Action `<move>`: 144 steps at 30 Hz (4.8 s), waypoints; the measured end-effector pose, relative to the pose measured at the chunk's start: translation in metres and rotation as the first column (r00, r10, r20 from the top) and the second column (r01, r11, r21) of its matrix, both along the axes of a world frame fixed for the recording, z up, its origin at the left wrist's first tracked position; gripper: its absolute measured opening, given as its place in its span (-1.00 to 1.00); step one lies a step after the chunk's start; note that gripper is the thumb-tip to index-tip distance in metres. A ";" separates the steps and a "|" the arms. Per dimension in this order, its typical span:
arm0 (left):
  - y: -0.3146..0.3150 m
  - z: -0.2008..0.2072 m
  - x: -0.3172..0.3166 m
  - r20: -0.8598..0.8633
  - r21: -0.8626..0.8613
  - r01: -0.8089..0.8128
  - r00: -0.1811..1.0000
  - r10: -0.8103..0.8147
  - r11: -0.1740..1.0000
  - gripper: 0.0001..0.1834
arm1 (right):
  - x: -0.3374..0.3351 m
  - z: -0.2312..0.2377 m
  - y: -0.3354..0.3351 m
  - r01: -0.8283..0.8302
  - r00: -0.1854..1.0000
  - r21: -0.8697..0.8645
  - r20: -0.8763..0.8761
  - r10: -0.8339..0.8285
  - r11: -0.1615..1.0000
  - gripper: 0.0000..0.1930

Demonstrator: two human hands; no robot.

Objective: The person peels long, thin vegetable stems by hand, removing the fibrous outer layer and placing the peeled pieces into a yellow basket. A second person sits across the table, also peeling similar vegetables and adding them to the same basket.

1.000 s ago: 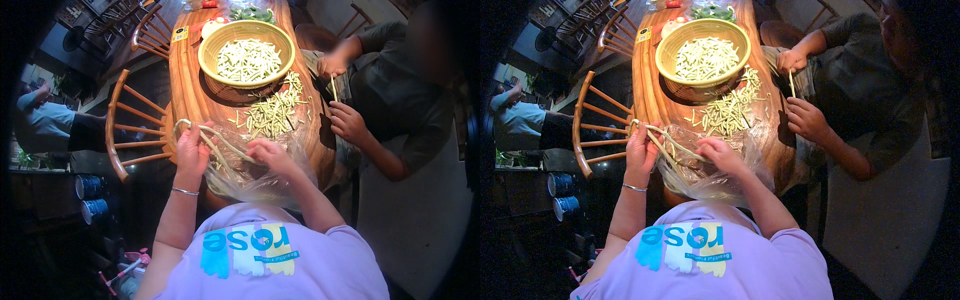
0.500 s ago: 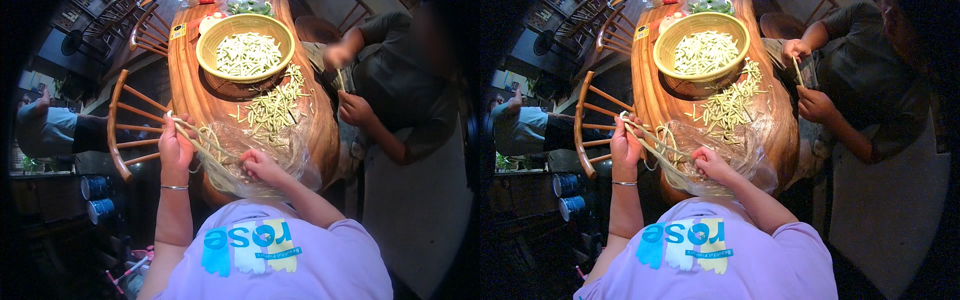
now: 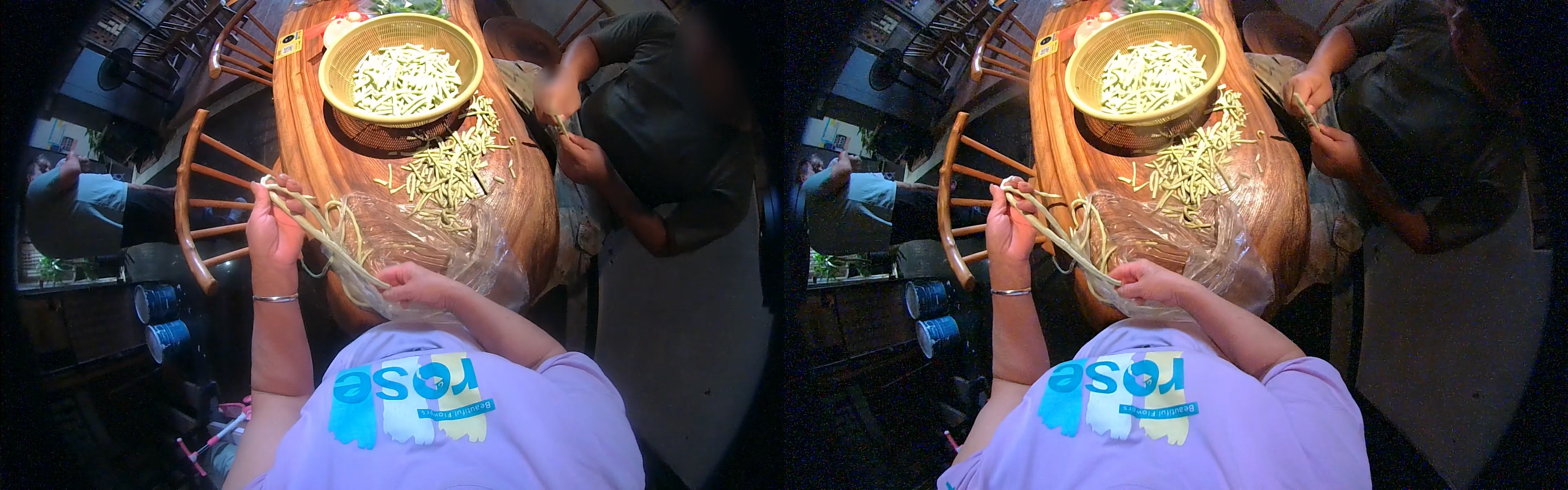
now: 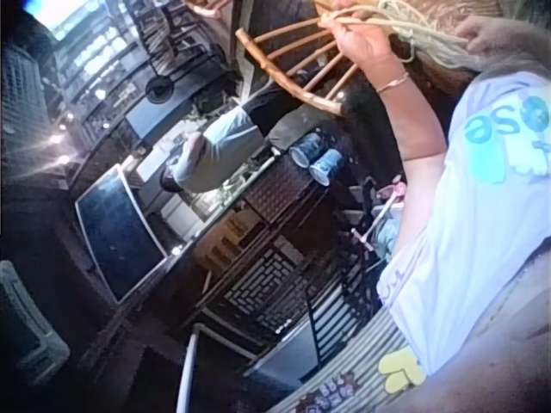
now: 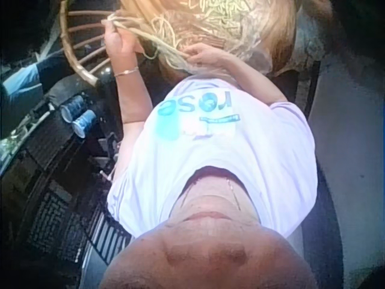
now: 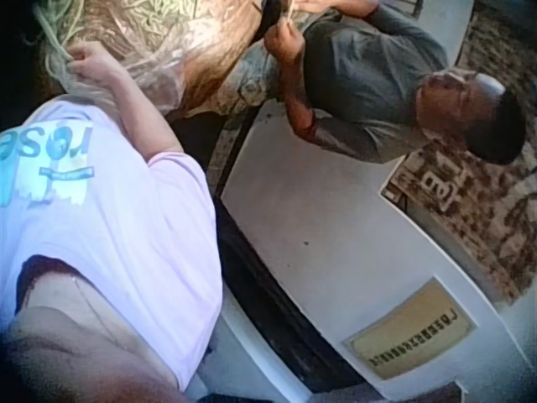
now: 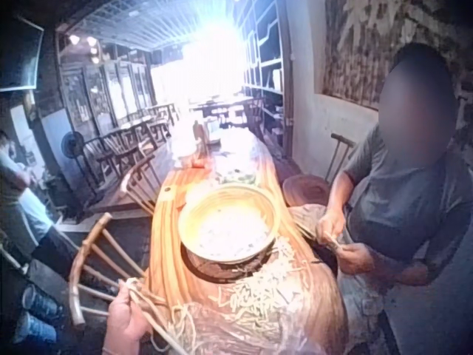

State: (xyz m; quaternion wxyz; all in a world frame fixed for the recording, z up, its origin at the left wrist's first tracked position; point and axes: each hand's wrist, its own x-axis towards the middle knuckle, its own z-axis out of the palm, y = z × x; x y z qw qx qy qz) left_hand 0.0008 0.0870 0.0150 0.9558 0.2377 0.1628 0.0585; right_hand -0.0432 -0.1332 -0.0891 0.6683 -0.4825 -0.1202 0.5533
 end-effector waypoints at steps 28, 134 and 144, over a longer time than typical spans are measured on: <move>-0.010 0.013 -0.004 0.041 0.714 -0.098 0.994 0.099 0.693 -0.91 | 0.044 -0.009 -0.001 0.702 0.618 -0.215 0.658 -0.431 0.679 -0.86; -0.030 -0.018 0.011 -0.296 0.473 0.520 0.854 -0.428 0.711 -0.75 | 0.079 0.034 0.011 0.238 0.943 0.242 -0.291 -0.163 0.941 -0.79; -0.056 -0.041 0.007 -0.227 0.455 0.245 0.962 -0.155 0.856 -0.90 | 0.082 0.044 0.042 0.689 0.678 -0.190 -0.172 -0.715 0.699 -0.85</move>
